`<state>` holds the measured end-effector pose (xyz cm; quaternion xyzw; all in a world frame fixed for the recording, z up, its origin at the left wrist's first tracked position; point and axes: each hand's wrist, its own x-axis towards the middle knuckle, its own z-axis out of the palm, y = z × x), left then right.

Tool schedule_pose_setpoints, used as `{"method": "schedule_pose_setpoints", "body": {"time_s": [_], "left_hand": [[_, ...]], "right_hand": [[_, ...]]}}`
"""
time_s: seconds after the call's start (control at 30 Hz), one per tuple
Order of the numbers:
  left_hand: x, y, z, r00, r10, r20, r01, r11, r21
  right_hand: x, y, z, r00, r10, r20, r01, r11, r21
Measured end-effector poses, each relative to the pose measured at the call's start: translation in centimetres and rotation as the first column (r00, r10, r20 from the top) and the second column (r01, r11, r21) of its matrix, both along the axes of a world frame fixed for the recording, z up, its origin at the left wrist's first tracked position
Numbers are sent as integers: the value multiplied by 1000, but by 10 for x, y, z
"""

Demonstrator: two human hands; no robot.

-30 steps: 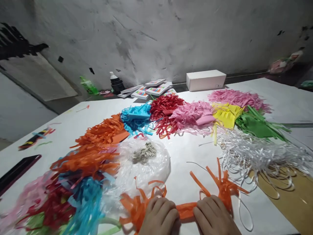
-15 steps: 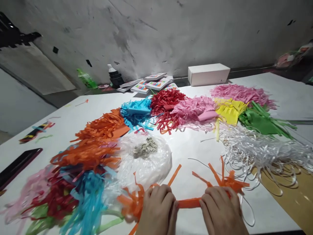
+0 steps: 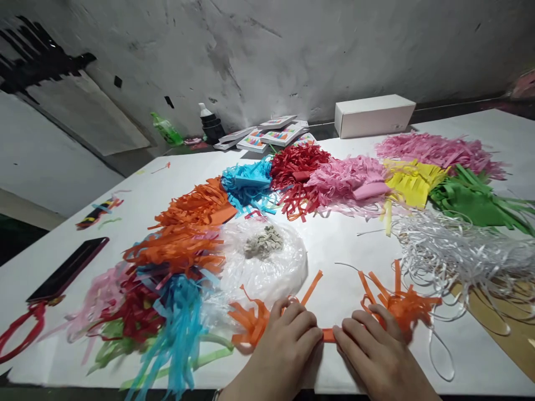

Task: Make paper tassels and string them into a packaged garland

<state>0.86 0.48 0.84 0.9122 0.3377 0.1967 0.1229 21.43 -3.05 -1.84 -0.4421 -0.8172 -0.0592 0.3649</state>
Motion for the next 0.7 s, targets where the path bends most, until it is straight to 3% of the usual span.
{"method": "schedule_pose_setpoints", "body": {"time_s": [0.1,0.27,0.37,0.53,0.7], "left_hand": [[2,1,1,1000,-8,27,8,1000,-5],[5,3,-6,991,1,131,-8,999,53],[5,3,-7,978,30,208,-34,999,12],[0,3,-8,965,52,258,-37,997,-65],[-7,-2,-13,977,52,209,-52,999,-3]], "right_hand": [[-4,2,-2,996,22,89,-19,999,-31],[-13,3,-6,998,3,70,4,995,-102],[-16,2,-3,994,23,104,-13,995,-100],[5,-4,4,995,77,68,-70,991,-111],[27,-19,1,999,50,-12,-50,998,-34]]}}
